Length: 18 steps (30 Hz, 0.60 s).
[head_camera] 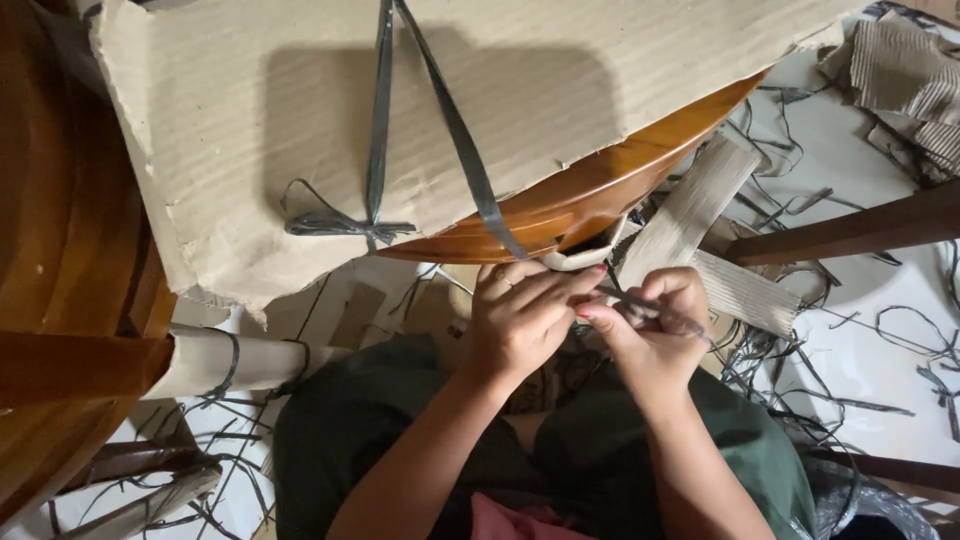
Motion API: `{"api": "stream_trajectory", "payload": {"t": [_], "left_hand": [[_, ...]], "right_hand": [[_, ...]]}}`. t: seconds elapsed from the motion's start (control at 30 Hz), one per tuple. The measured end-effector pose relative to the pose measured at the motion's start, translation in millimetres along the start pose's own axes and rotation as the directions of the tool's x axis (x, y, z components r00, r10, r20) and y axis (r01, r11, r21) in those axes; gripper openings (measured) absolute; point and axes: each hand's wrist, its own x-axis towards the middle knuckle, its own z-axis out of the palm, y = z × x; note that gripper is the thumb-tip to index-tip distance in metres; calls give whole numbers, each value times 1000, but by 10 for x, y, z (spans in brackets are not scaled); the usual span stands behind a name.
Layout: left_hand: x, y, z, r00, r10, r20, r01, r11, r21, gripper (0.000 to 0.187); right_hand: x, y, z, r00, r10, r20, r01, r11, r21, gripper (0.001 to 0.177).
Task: Wrapping a wooden table top with cardboard and securing it with plastic straps for transport.
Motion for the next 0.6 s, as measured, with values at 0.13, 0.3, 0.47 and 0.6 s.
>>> {"api": "stream_trajectory", "payload": {"t": [0.13, 0.3, 0.47, 0.6], "left_hand": [[85, 27, -50, 999, 32, 25, -34, 997, 68, 13], [55, 3, -58, 996, 21, 88, -28, 997, 76, 19], [-89, -33, 25, 995, 3, 95, -5, 1000, 16, 33], [-191, -81, 71, 991, -35, 128, 29, 999, 44, 21]], "right_hand": [[-39, -102, 109, 1000, -20, -24, 20, 1000, 0, 49], [-79, -242, 160, 993, -115, -41, 111, 990, -82, 50], [-213, -179, 249, 979, -202, -32, 191, 958, -216, 45], [-106, -403, 218, 976, -126, 178, 153, 977, -148, 29]]}}
